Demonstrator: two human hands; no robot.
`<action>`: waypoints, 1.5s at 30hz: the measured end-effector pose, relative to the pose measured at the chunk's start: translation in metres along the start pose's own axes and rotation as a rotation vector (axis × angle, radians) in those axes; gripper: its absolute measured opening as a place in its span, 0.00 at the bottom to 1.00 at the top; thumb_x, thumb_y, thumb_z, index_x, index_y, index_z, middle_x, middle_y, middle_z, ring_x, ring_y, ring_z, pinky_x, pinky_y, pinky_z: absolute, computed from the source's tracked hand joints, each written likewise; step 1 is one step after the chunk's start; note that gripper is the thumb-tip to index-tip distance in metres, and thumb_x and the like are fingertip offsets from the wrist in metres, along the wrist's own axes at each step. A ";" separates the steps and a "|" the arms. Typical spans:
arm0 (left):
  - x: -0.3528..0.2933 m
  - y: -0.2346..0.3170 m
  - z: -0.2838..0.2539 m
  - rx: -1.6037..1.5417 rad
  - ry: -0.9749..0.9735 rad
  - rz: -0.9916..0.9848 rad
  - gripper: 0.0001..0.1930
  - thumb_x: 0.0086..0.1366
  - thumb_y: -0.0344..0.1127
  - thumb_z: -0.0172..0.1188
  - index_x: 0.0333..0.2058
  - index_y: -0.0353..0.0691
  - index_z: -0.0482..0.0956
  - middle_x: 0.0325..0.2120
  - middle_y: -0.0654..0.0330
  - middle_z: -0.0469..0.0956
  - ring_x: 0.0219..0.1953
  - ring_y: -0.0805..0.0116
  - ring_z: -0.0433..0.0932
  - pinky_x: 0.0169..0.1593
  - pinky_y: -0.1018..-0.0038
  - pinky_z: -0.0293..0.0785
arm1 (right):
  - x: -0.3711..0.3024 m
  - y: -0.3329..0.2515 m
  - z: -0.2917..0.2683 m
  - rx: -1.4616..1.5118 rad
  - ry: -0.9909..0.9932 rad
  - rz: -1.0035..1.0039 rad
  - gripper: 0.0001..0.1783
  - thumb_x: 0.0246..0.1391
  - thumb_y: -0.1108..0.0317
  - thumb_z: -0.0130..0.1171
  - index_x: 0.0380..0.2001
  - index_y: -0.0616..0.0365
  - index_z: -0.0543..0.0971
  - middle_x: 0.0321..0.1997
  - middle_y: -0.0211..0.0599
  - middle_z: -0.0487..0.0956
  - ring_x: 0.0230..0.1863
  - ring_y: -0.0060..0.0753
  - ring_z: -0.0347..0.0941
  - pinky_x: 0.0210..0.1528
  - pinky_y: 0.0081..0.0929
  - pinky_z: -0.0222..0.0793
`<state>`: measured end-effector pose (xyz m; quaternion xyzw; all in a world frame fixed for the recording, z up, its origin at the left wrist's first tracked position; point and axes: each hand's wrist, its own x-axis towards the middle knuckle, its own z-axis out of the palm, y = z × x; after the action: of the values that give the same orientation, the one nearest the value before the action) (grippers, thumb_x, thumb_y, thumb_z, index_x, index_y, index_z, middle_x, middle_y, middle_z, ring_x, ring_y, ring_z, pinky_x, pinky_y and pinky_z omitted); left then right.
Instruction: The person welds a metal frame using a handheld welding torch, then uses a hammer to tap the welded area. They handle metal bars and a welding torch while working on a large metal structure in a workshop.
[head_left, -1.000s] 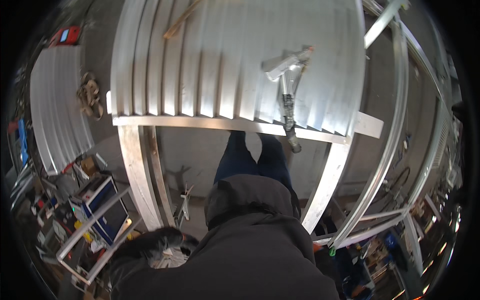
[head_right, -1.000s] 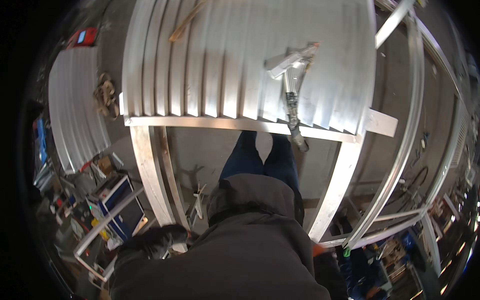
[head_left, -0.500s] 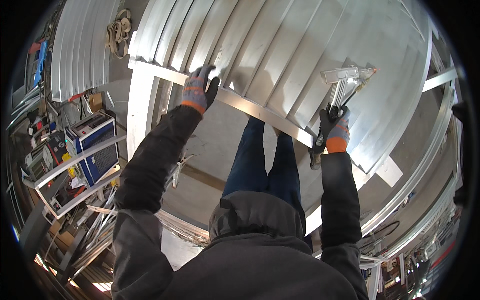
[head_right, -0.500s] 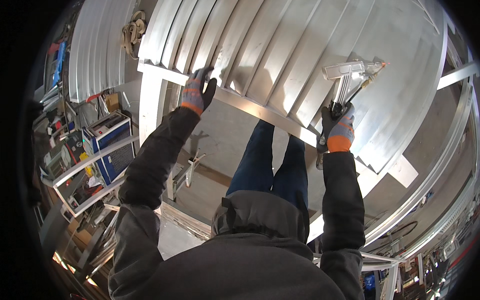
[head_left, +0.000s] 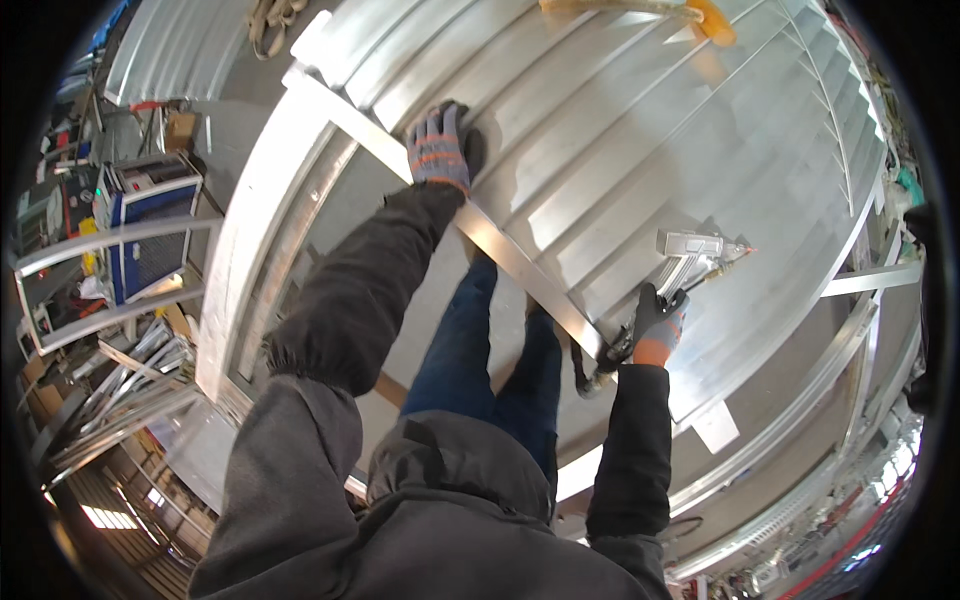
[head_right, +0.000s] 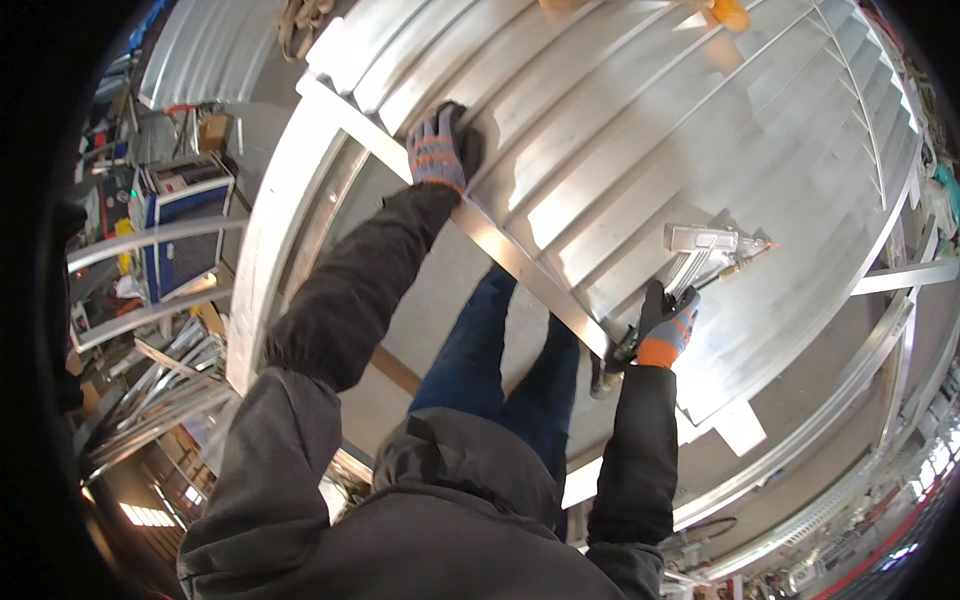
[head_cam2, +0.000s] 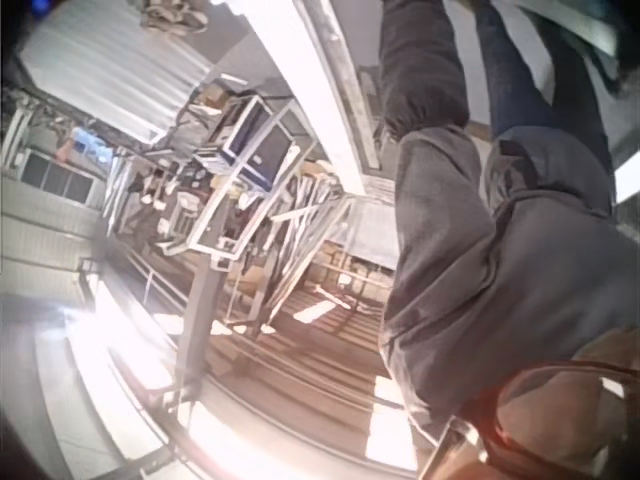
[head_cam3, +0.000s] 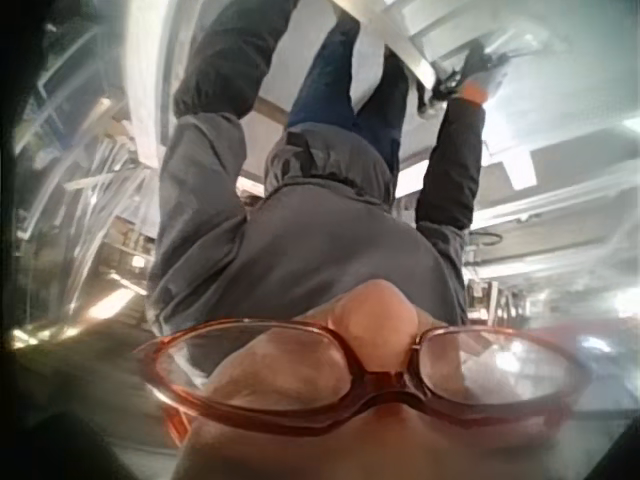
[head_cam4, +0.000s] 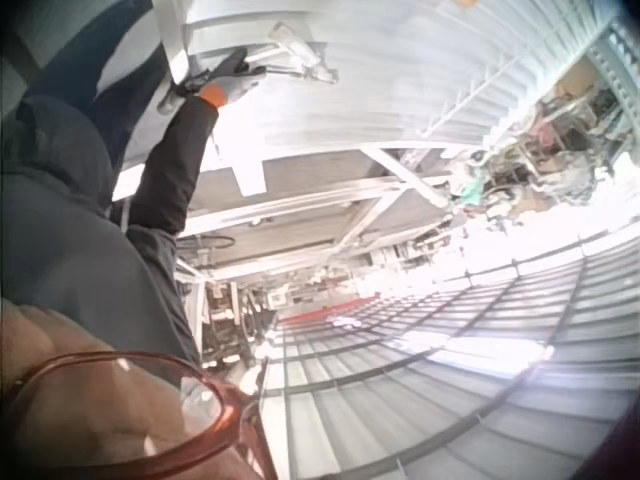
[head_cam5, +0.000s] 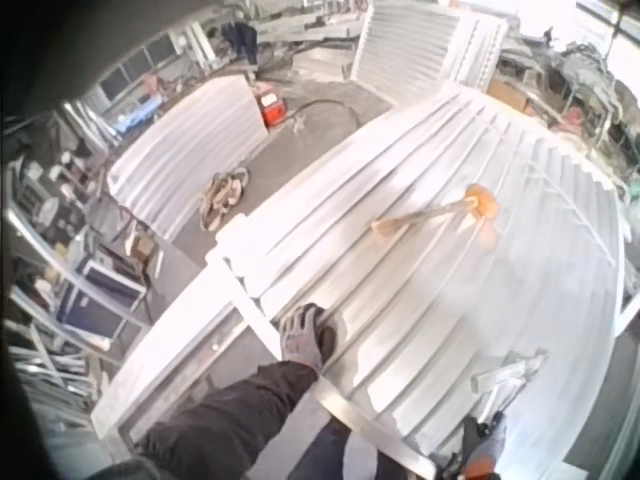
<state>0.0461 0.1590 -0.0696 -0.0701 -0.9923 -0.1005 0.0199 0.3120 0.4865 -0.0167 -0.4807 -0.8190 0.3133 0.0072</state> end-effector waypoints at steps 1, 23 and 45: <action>0.001 0.002 -0.001 0.082 -0.009 -0.016 0.25 0.68 0.42 0.56 0.62 0.47 0.69 0.61 0.50 0.71 0.61 0.48 0.70 0.66 0.56 0.62 | 0.000 0.004 -0.003 0.167 -0.074 0.001 0.26 0.59 0.61 0.67 0.54 0.61 0.70 0.38 0.35 0.78 0.33 0.29 0.74 0.38 0.29 0.71; -0.003 0.013 -0.025 -0.212 0.264 0.077 0.20 0.61 0.41 0.59 0.51 0.41 0.76 0.51 0.49 0.75 0.56 0.45 0.72 0.61 0.54 0.66 | 0.047 -0.082 -0.196 0.536 -1.420 0.466 0.35 0.64 0.43 0.53 0.57 0.66 0.66 0.41 0.46 0.74 0.35 0.38 0.73 0.34 0.31 0.73; -0.001 0.013 -0.029 -0.203 0.225 0.048 0.19 0.62 0.40 0.59 0.50 0.40 0.76 0.48 0.48 0.76 0.54 0.45 0.73 0.60 0.54 0.68 | 0.042 -0.099 -0.134 0.328 -1.467 0.743 0.38 0.59 0.33 0.58 0.48 0.63 0.72 0.32 0.40 0.75 0.17 0.28 0.73 0.15 0.21 0.68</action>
<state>0.0501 0.1654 -0.0388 -0.0838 -0.9665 -0.2071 0.1261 0.2538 0.5541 0.1304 -0.3866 -0.3483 0.6437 -0.5612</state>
